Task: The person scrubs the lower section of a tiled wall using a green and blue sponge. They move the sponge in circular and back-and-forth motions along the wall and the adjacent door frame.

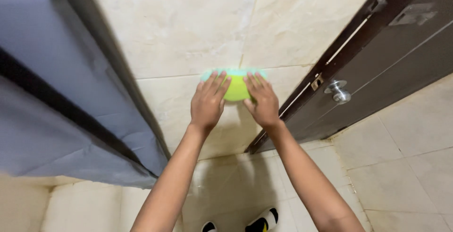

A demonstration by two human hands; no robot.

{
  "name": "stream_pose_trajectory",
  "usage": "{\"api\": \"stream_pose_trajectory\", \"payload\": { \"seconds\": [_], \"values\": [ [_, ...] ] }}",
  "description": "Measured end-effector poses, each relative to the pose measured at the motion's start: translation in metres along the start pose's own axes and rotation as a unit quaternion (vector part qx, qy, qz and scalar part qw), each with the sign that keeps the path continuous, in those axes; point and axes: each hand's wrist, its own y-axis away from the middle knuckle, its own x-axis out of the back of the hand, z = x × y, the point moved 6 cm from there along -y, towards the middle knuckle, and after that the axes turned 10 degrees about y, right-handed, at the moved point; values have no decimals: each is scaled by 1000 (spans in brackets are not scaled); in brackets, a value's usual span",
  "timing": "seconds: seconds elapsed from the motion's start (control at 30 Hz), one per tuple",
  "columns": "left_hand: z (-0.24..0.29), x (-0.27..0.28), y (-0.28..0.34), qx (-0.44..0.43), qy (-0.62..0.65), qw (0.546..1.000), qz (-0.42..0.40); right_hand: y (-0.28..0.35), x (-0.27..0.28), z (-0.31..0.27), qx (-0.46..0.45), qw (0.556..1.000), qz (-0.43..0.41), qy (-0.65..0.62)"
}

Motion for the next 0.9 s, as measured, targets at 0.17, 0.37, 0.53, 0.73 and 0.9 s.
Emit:
{"api": "stream_pose_trajectory", "payload": {
  "seconds": [0.17, 0.37, 0.53, 0.73, 0.9],
  "values": [
    [-11, 29, -2, -20, 6, 1000, -6, -13, 15, -30, 11, 999, 44, -2],
    [-14, 81, -26, -33, 20, 996, 77, -65, 64, -69, 33, 988, 152, 22],
    [-39, 53, 12, -29, 15, 998, 45, -27, 9, -69, 30, 995, 96, 17],
    [-32, 66, 15, -33, 20, 999, 26, -28, 17, -77, 24, 997, 71, 13],
    [-20, 105, -17, -14, 18, 993, 115, -70, 72, -98, 63, 983, 172, 7]
  ]
}}
